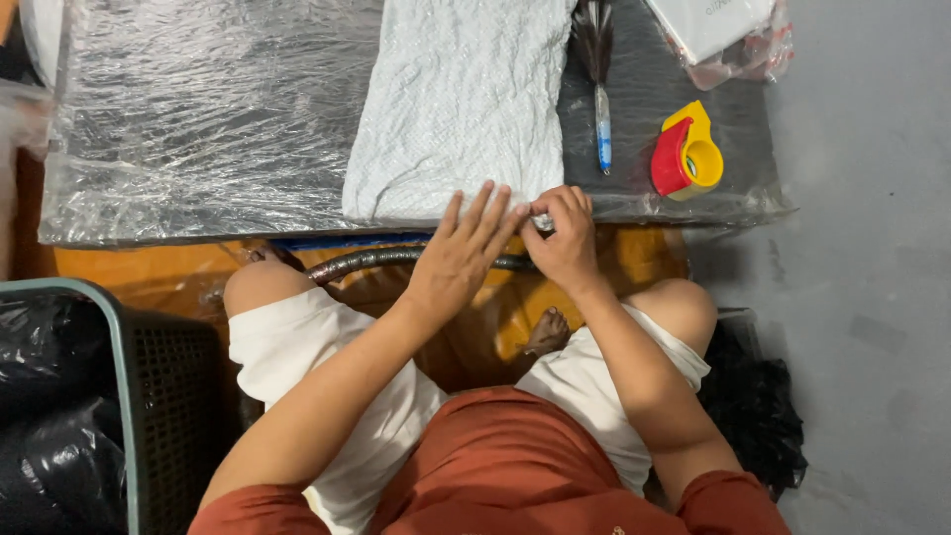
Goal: Compressing a cushion insert using a vacuum hose and sealing the plastic bag with tape.
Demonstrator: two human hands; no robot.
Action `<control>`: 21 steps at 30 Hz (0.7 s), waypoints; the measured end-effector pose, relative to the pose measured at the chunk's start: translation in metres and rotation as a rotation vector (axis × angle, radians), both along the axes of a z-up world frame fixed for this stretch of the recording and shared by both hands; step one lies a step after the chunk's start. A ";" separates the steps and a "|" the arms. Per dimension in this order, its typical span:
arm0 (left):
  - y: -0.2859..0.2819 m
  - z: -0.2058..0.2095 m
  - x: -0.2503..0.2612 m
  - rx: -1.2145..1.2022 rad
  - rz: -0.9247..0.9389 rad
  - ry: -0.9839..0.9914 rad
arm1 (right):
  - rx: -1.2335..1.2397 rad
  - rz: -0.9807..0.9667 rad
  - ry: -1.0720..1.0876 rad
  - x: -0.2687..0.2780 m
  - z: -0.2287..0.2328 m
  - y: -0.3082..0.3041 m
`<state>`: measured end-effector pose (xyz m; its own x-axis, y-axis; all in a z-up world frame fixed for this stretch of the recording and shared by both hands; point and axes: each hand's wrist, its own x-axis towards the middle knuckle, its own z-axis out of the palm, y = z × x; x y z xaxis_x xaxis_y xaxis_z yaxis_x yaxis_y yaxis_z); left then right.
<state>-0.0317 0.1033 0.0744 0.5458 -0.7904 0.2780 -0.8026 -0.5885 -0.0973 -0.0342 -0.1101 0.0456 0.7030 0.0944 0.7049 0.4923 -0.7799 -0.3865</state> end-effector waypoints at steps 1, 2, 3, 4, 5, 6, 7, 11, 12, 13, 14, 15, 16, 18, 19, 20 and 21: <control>-0.001 -0.006 0.005 -0.002 0.003 -0.003 | -0.002 0.003 -0.003 0.002 0.003 0.000; -0.001 -0.012 0.011 -0.011 0.018 -0.001 | 0.032 0.015 0.011 0.003 0.006 0.000; -0.002 -0.019 0.015 -0.020 0.031 0.003 | 0.066 0.024 0.026 0.004 0.008 0.000; -0.003 -0.024 0.021 -0.023 0.032 0.001 | 0.063 0.025 0.025 0.005 0.008 0.001; -0.005 -0.029 0.027 -0.070 0.021 -0.039 | 0.069 0.020 0.033 0.007 0.009 0.001; -0.007 -0.034 0.033 -0.116 0.010 -0.080 | 0.075 0.015 0.041 0.008 0.010 0.001; -0.008 -0.039 0.041 -0.122 0.010 -0.084 | 0.069 0.015 0.037 0.008 0.013 0.001; -0.011 -0.043 0.064 -0.264 -0.113 -0.143 | -0.027 -0.031 0.058 0.007 0.013 -0.002; -0.011 -0.040 0.068 -0.317 -0.146 -0.123 | -0.110 -0.068 0.040 0.007 0.010 -0.003; -0.010 -0.041 0.072 -0.320 -0.154 -0.125 | -0.113 -0.075 0.037 0.002 0.013 0.003; -0.010 -0.041 0.076 -0.331 -0.175 -0.089 | -0.239 -0.077 -0.005 -0.003 0.016 0.009; -0.009 -0.041 0.080 -0.343 -0.192 -0.056 | -0.366 -0.075 -0.048 -0.006 0.020 0.015; -0.009 -0.035 0.082 -0.345 -0.197 -0.061 | -0.369 -0.079 -0.054 -0.005 0.019 0.017; -0.008 -0.023 0.084 -0.414 -0.202 0.010 | -0.513 -0.101 0.003 -0.007 0.017 0.024; -0.009 -0.019 0.085 -0.413 -0.206 0.004 | -0.513 -0.105 -0.002 -0.001 0.010 0.020; -0.010 -0.016 0.086 -0.402 -0.180 0.047 | -0.556 -0.131 0.001 0.004 0.005 0.017; -0.010 -0.012 0.086 -0.389 -0.150 0.088 | -0.598 -0.154 0.004 0.010 -0.001 0.014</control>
